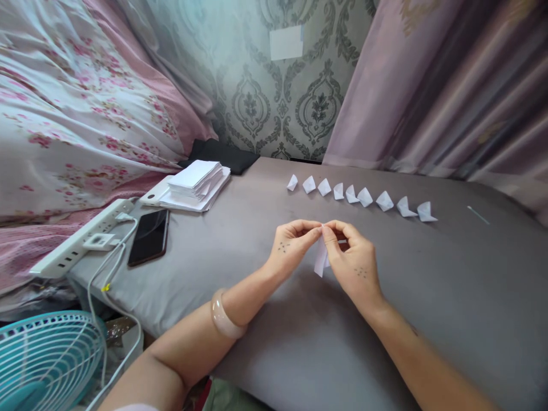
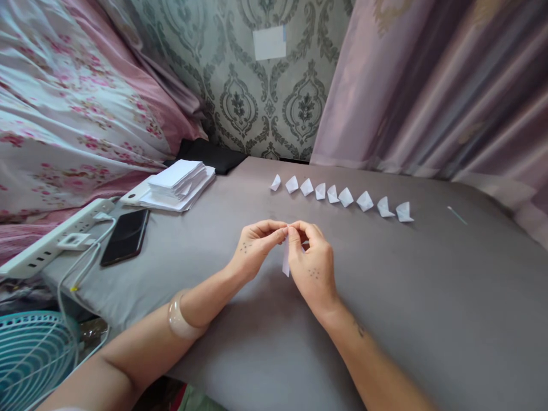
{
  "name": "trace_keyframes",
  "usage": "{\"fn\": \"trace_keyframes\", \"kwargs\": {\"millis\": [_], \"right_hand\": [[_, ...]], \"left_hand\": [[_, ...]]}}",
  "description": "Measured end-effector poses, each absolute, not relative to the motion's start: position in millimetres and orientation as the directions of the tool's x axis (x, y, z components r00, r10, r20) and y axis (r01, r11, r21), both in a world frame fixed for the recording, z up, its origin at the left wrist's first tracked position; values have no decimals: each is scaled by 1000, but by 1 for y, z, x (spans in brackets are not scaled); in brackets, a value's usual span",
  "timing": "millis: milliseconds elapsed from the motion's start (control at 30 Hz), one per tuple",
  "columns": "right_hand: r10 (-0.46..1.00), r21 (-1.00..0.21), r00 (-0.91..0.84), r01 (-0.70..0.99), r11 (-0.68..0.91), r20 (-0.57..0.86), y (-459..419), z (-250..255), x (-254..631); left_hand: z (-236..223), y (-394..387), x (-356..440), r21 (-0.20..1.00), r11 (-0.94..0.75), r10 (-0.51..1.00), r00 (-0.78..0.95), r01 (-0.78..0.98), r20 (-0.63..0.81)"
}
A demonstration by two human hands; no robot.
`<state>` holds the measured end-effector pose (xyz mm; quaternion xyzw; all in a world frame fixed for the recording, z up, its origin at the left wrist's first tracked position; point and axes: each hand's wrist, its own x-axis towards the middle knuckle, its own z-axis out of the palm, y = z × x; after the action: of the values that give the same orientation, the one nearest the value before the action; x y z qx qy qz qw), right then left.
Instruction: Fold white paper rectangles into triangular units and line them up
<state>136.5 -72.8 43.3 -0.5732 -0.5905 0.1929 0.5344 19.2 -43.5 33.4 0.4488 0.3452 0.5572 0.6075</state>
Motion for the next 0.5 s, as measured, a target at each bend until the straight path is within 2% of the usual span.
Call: {"fn": "trace_keyframes", "kwargs": {"millis": [167,333,400,500], "right_hand": [[865,-815,245,515,267,438,-74,48,139],[856,-753,211,602,267,472,-74,51,143],[853,-729,201,632,263,482,-73,50,145],[868,-744,210,626,234,450,-71,50,147]], "left_hand": [[31,-44,20,947,-92,981,136,-306,139],[31,-47,21,951,-265,951,120,-160,286],[33,-48,21,945,-282,944,129,-165,304],[36,-48,20,944,-201,956,159,-262,248]]}}
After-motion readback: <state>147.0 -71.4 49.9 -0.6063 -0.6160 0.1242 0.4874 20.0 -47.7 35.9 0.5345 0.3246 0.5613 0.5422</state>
